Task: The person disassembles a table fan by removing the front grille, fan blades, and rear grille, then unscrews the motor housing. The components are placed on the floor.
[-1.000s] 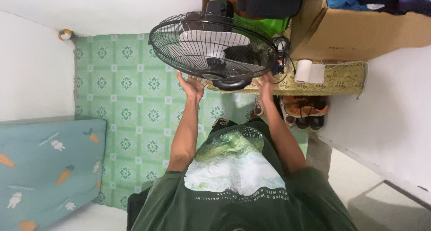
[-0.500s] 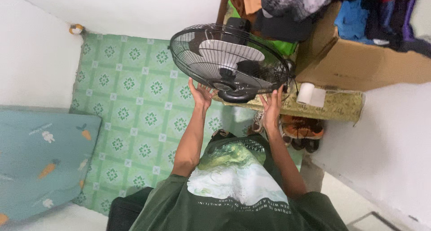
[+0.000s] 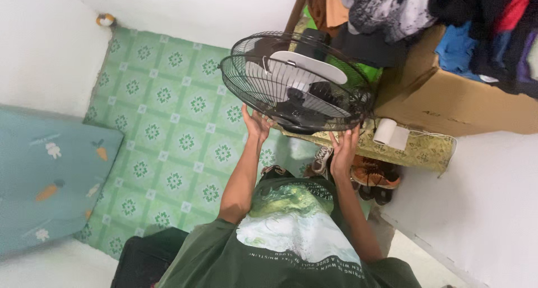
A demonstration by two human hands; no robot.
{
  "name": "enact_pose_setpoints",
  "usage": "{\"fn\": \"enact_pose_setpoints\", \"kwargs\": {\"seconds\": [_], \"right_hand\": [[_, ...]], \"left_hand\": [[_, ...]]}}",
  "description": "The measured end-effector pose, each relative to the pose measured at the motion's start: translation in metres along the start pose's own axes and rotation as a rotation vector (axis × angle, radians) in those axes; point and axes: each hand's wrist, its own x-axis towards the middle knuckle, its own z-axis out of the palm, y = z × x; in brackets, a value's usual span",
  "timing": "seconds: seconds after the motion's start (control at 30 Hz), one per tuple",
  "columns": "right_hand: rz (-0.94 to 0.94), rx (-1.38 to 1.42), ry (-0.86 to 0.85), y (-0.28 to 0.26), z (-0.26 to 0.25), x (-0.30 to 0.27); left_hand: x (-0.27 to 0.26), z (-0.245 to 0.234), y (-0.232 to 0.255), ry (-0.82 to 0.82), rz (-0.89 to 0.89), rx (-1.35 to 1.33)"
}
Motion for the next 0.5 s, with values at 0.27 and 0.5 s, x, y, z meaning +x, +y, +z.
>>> {"fn": "enact_pose_setpoints", "kwargs": {"seconds": [0.27,0.5], "right_hand": [[0.162,0.006,-0.046,0.029,-0.024,-0.023],[0.344,-0.122,-0.312,0.022,-0.002,-0.04]], "left_hand": [[-0.037,-0.055,-0.009,-0.045,0.052,-0.165],[-0.071,-0.12,-0.001,0.121,0.181,-0.306]]}}
